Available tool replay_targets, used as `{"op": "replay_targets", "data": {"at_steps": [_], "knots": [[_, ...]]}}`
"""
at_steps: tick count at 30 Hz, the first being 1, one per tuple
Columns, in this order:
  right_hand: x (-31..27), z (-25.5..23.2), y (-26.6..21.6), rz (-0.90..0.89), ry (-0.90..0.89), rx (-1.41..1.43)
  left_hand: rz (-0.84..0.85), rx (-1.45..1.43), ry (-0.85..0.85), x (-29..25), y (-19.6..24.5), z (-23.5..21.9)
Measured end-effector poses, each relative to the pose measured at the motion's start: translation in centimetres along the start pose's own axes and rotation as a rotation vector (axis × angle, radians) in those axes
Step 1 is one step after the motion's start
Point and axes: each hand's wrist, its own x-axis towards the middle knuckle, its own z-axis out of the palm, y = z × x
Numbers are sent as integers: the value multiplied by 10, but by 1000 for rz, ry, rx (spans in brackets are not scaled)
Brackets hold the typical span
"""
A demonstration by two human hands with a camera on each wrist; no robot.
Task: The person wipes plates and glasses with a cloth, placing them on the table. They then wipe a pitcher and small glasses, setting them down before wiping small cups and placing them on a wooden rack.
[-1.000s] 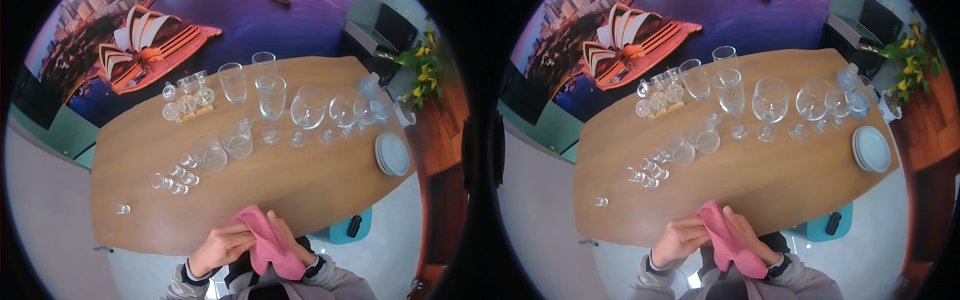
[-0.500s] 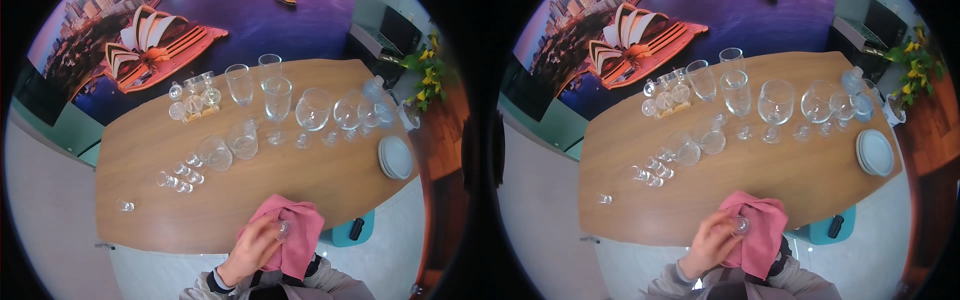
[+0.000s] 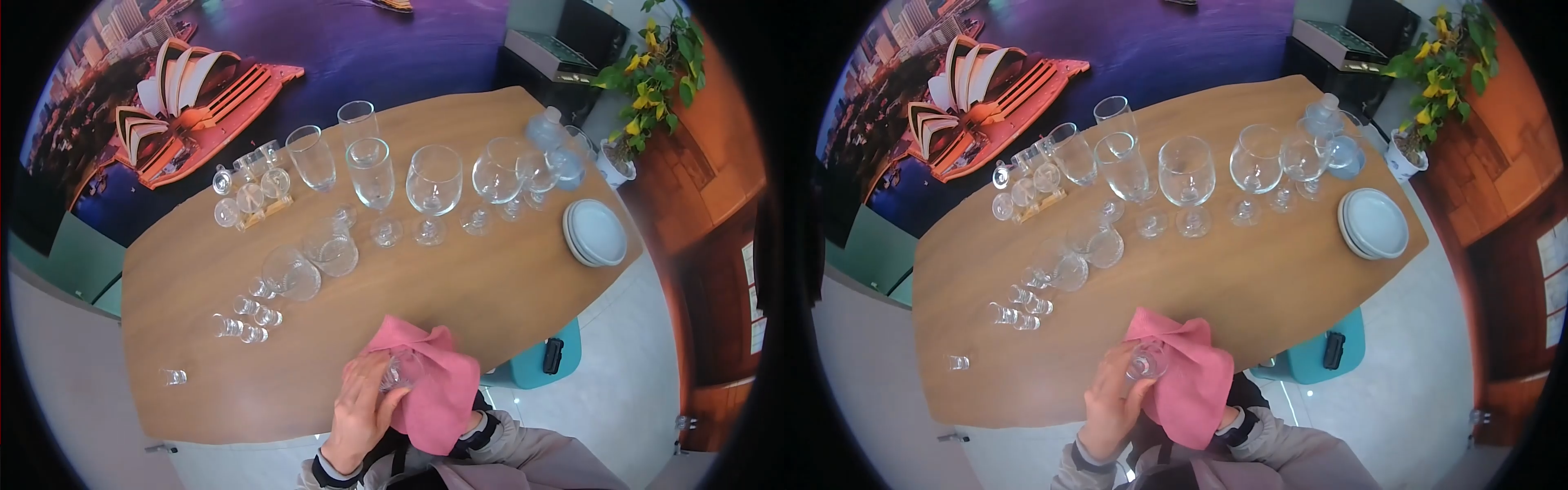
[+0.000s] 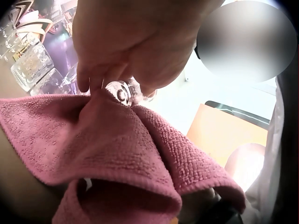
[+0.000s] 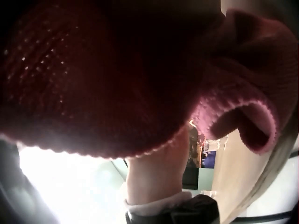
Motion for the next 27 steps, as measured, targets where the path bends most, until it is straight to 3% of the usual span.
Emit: {"op": "replay_targets", "data": {"at_steps": [1,2,4,7,9,10,12,14,15,17,19,20,21,22,23,24,25,26,27], "knots": [[2,-6,3,108,32,-9,-42,18,-19,0,3,-3],[0,-2,-1,108,33,-10,-85,37,-39,0,5,-6],[-6,19,-20,225,190,-107,-93,84,-44,-1,3,-12],[4,47,-57,219,307,-195,-134,136,-48,-3,-1,-15],[7,26,-36,188,252,-146,-54,213,-86,-4,-8,-12],[11,18,-24,99,158,-262,-58,215,-82,-6,-8,-10],[19,4,-5,-84,-33,-490,-72,282,-251,-10,-5,-3],[22,1,3,-273,-223,-709,-41,188,-224,-14,-11,3],[23,3,0,-269,-228,-708,-11,96,-196,-17,-14,5],[25,5,-12,-44,-173,-945,15,115,-162,-21,-17,6],[19,-14,1,-69,-193,-894,-148,67,-231,-22,-12,1],[19,-15,2,-95,-208,-841,-153,68,-226,-21,-10,-1],[18,-15,1,-93,-216,-841,-268,-47,-208,-20,-8,-2],[16,-12,-1,-201,-218,-818,-382,-163,-187,-20,-7,-3],[17,-9,-3,-310,-220,-794,-384,-159,-180,-21,-8,-2],[15,-8,1,-309,-227,-793,-555,-393,-112,-23,-11,0],[10,-9,7,-107,-113,-581,-720,-630,-41,-24,-13,1],[8,-4,7,95,1,-367,-722,-629,-36,-22,-12,-3],[9,-2,2,98,-2,-368,-830,-852,-84,-18,-10,-9]]}}
